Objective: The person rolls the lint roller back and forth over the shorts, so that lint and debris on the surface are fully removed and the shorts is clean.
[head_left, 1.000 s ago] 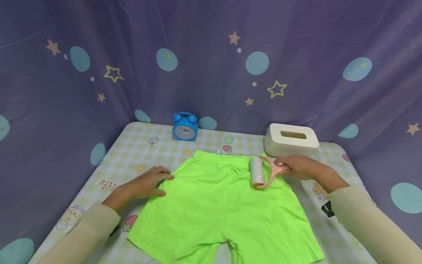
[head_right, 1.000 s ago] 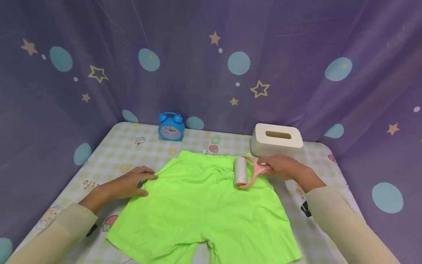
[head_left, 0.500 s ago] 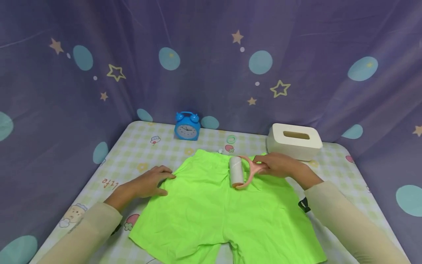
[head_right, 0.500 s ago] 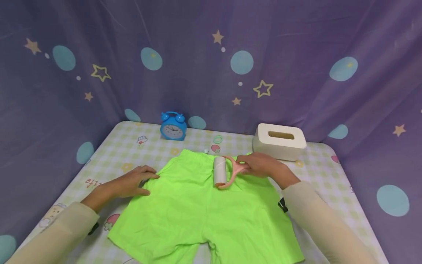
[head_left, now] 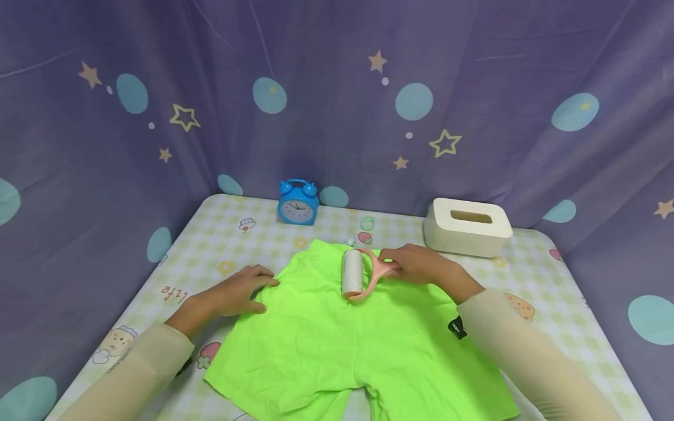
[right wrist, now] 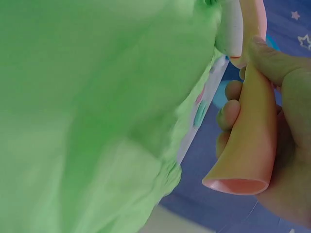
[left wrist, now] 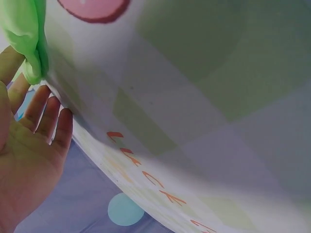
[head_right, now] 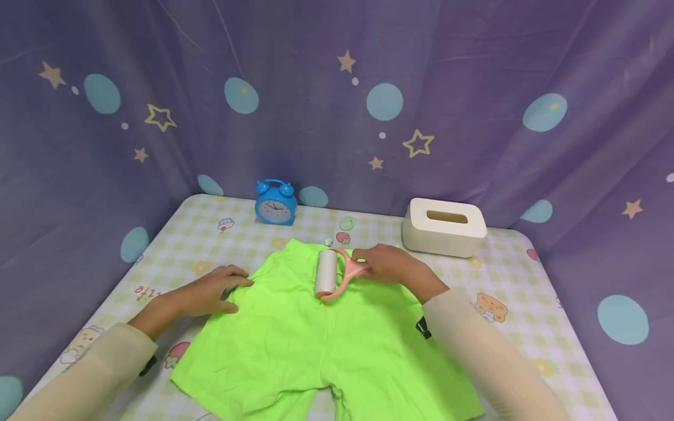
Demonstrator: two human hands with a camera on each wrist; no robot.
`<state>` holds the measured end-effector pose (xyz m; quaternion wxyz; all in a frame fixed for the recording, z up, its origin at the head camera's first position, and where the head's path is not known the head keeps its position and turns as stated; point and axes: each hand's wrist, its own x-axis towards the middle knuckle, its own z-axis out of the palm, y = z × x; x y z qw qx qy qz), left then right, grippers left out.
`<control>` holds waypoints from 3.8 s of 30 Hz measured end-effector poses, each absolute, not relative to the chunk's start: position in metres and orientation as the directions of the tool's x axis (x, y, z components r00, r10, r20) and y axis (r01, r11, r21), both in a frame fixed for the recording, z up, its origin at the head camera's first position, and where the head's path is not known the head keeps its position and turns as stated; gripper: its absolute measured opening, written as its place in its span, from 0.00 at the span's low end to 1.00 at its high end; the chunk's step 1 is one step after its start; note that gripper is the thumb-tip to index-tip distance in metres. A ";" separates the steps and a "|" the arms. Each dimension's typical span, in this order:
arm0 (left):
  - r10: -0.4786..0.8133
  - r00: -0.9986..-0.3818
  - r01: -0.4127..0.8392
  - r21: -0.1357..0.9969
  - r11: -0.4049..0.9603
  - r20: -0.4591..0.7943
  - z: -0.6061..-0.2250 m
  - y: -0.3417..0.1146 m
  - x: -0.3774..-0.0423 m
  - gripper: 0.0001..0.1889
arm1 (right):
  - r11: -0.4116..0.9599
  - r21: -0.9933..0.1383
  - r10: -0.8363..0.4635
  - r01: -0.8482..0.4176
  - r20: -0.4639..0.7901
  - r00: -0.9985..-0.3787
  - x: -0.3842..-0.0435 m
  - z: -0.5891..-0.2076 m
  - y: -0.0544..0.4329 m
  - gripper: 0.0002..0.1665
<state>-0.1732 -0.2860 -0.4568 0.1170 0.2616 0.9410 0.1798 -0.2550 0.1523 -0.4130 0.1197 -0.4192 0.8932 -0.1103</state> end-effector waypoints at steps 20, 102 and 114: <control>0.546 -0.831 0.477 0.373 0.796 -0.103 -0.453 -0.289 -0.173 0.31 | 0.603 -0.316 -0.790 -0.732 -0.110 -0.603 -0.251 -0.419 0.078 0.13; 0.511 -0.847 0.425 0.394 0.815 -0.145 -0.459 -0.283 -0.169 0.31 | 0.670 -0.305 -0.711 -0.677 0.000 -0.703 -0.209 -0.442 0.050 0.15; 0.496 -0.854 0.413 0.374 0.830 -0.156 -0.458 -0.285 -0.169 0.31 | 0.674 -0.324 -0.701 -0.664 0.005 -0.713 -0.203 -0.442 0.080 0.14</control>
